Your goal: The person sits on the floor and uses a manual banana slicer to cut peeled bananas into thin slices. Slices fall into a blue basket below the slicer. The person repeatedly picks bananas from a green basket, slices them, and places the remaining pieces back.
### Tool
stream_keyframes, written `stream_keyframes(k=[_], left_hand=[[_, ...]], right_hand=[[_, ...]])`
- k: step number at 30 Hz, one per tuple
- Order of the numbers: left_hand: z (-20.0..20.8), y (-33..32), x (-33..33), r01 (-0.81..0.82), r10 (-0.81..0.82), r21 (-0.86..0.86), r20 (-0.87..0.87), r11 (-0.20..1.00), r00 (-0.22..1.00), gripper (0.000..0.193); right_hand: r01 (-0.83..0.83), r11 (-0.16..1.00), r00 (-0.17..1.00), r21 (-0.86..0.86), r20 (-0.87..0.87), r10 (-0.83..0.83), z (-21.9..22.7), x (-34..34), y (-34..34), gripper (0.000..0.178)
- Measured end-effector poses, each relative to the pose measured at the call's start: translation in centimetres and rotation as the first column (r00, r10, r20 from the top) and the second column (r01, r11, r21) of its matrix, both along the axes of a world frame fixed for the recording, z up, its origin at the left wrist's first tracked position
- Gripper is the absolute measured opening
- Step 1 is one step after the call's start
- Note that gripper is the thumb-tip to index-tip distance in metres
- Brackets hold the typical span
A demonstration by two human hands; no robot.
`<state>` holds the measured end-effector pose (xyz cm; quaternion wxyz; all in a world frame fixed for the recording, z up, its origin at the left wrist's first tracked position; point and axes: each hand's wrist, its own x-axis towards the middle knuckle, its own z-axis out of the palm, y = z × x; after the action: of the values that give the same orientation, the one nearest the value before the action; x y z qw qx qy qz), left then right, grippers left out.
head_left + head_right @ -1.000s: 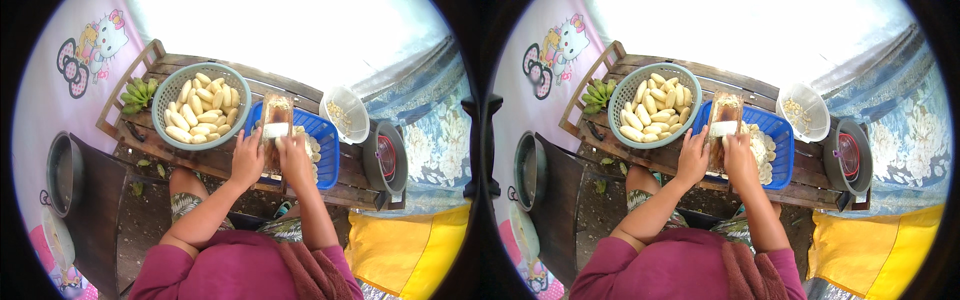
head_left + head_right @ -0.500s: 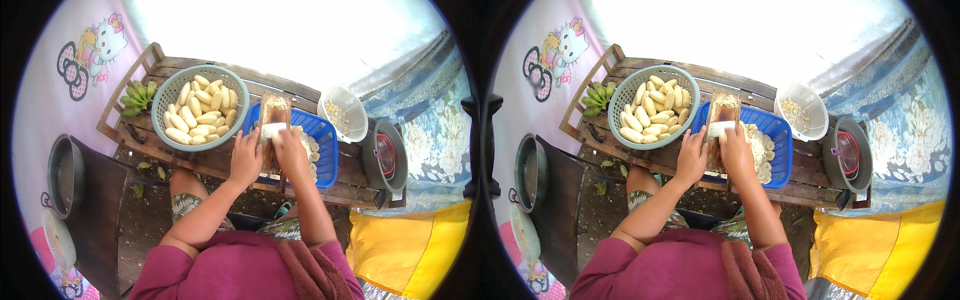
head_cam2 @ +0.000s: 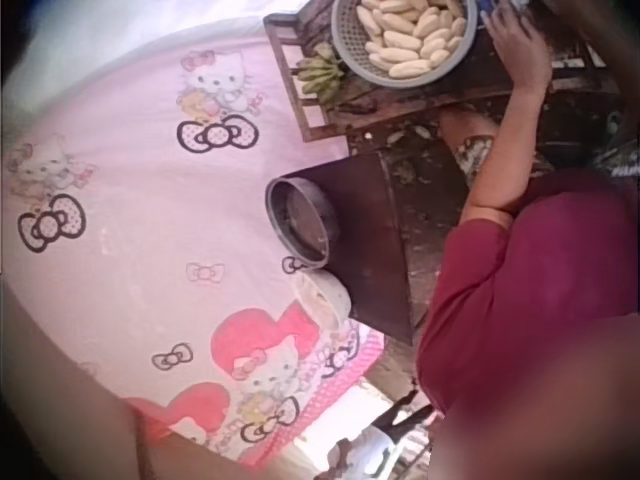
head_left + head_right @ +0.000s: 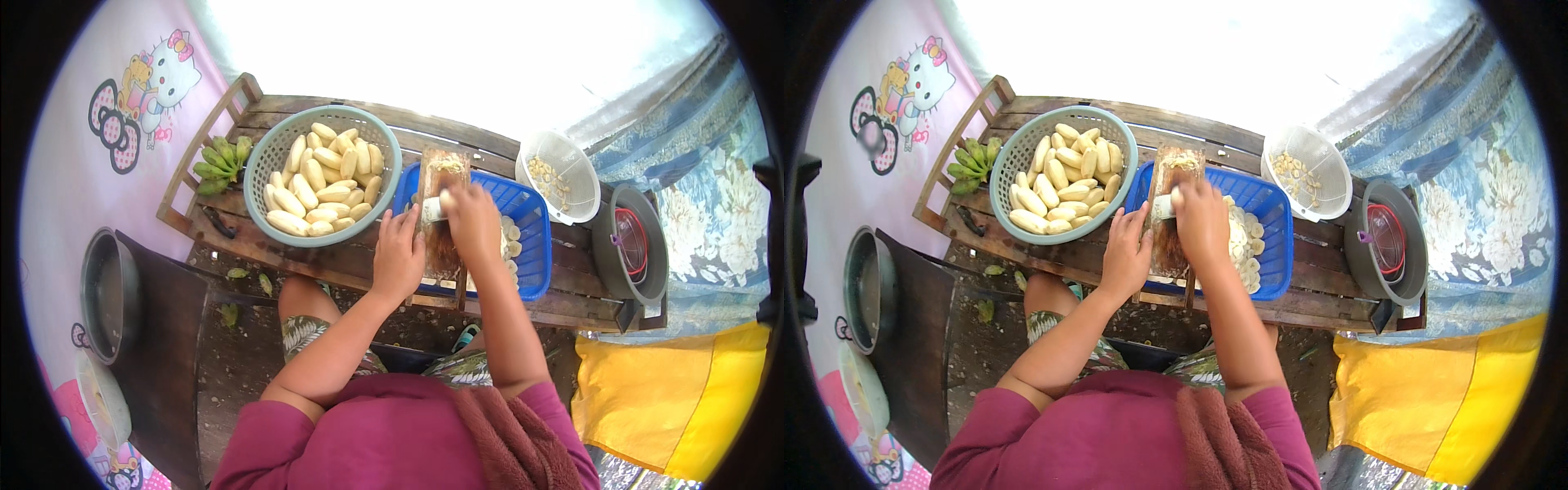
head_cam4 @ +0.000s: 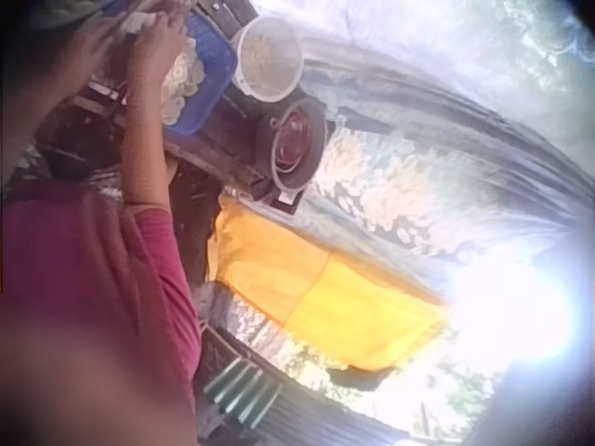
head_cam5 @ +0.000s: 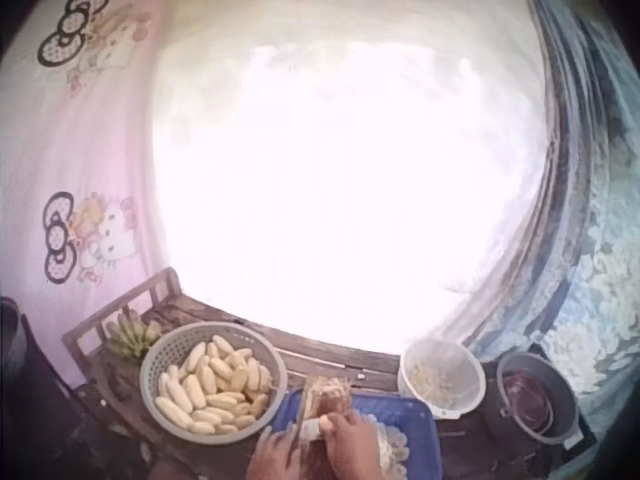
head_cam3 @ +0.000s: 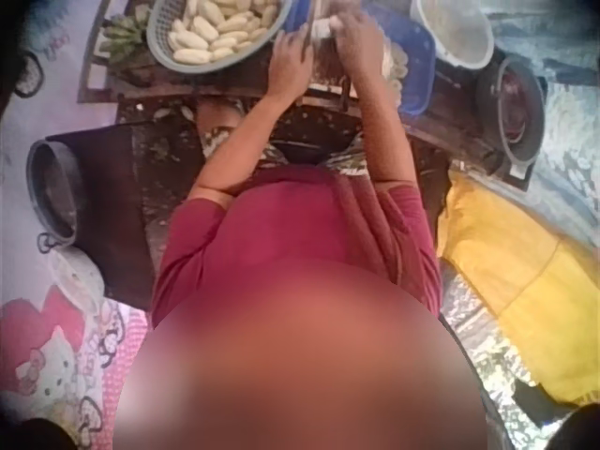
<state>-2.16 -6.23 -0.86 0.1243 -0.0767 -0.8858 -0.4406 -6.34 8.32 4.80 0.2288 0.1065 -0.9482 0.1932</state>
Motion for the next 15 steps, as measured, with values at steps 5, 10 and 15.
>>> stream_keyframes(k=[5,10,15], left_hand=[[-0.6,0.1,0.0,-0.022,0.023,0.022,-0.043,1.000,0.999,0.049],[-0.6,0.2,-0.1,-0.013,0.013,-0.008,-0.035,1.000,0.999,0.049],[-0.1,0.0,-0.1,-0.008,0.008,0.003,-0.024,1.000,1.000,0.048]], right_hand=[[-0.024,0.996,0.977,-0.091,0.209,0.043,-0.3,9.4,-0.4,0.027],[-0.002,0.997,0.995,-0.082,-0.102,-0.006,-1.3,-1.8,-0.1,0.021],[0.002,0.998,0.999,-0.063,-0.033,-0.004,-0.3,-2.9,-0.2,0.020]])
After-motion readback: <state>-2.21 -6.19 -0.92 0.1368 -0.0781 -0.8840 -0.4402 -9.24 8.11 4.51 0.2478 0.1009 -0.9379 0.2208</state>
